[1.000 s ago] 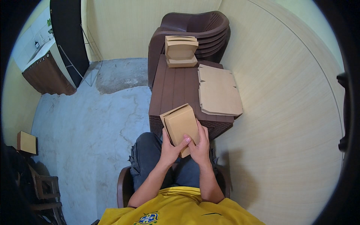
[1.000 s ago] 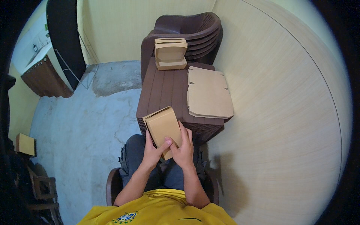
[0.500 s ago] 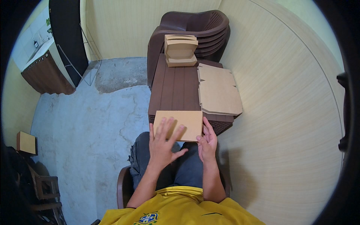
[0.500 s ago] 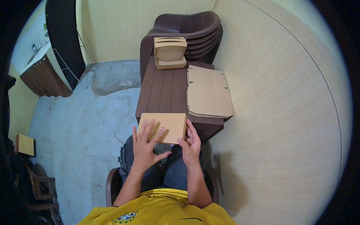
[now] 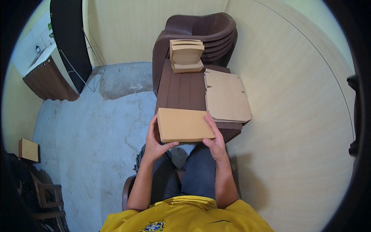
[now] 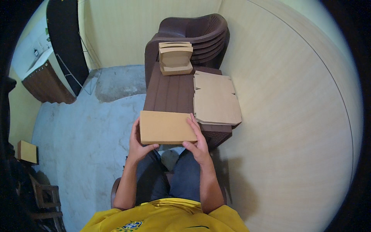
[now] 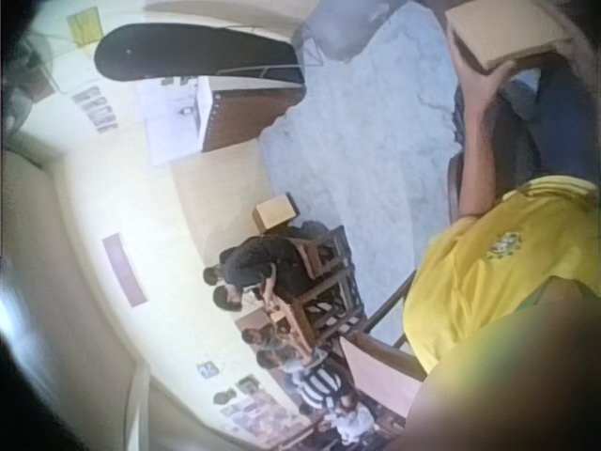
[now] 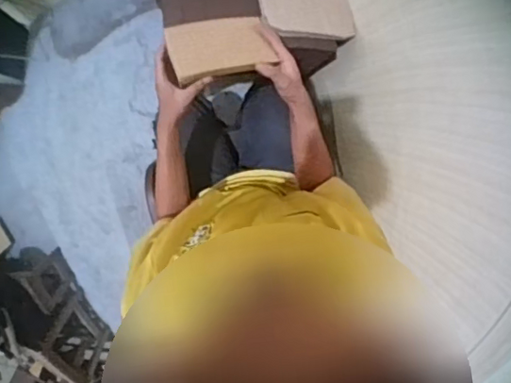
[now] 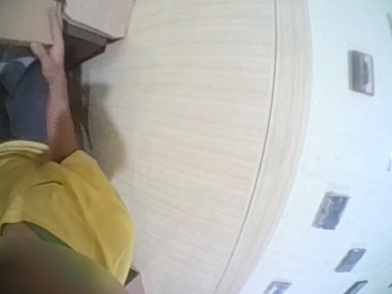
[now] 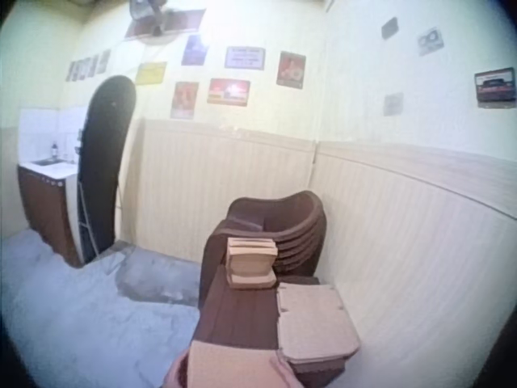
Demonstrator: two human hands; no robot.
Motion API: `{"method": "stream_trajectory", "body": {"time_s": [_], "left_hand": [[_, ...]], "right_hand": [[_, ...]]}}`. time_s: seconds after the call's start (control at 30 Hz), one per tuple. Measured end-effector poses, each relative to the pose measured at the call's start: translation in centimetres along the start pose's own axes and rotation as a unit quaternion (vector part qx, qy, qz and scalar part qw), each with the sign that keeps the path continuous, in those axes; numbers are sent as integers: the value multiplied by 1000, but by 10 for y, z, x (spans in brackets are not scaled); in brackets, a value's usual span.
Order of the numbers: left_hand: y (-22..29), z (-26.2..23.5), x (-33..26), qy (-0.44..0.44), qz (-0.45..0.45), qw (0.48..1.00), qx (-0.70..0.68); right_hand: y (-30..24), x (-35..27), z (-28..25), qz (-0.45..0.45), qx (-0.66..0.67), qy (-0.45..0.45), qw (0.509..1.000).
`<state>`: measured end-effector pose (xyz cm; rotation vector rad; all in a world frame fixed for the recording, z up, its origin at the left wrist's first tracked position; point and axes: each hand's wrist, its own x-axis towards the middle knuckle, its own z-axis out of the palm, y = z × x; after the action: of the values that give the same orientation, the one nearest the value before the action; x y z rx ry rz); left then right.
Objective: The person assembles small cardboard boxes by folding flat pieces along pre-scored lines and interlocking tabs. They handle each piece by hand, fold edges, and stack completed boxes on a nearby table.
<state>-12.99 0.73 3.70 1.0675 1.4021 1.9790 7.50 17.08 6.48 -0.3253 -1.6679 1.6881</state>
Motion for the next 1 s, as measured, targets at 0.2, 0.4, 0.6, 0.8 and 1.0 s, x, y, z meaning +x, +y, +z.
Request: {"method": "stream_trajectory", "body": {"time_s": [0.2,0.4,0.6,0.8,1.0], "left_hand": [[-16,4,24,23,-1,995,-95],[-30,5,83,26,27,999,-20],[-53,0,178,45,54,997,20],[-68,-3,240,64,49,997,-1],[-84,-4,255,83,22,991,-99]], "right_hand": [[5,33,-23,-25,-135,-25,990],[9,102,-44,-77,-154,-55,984],[18,205,-62,-40,-82,-21,996],[36,282,-72,-72,-131,-14,989],[52,300,-87,-69,-251,-28,965]]}}
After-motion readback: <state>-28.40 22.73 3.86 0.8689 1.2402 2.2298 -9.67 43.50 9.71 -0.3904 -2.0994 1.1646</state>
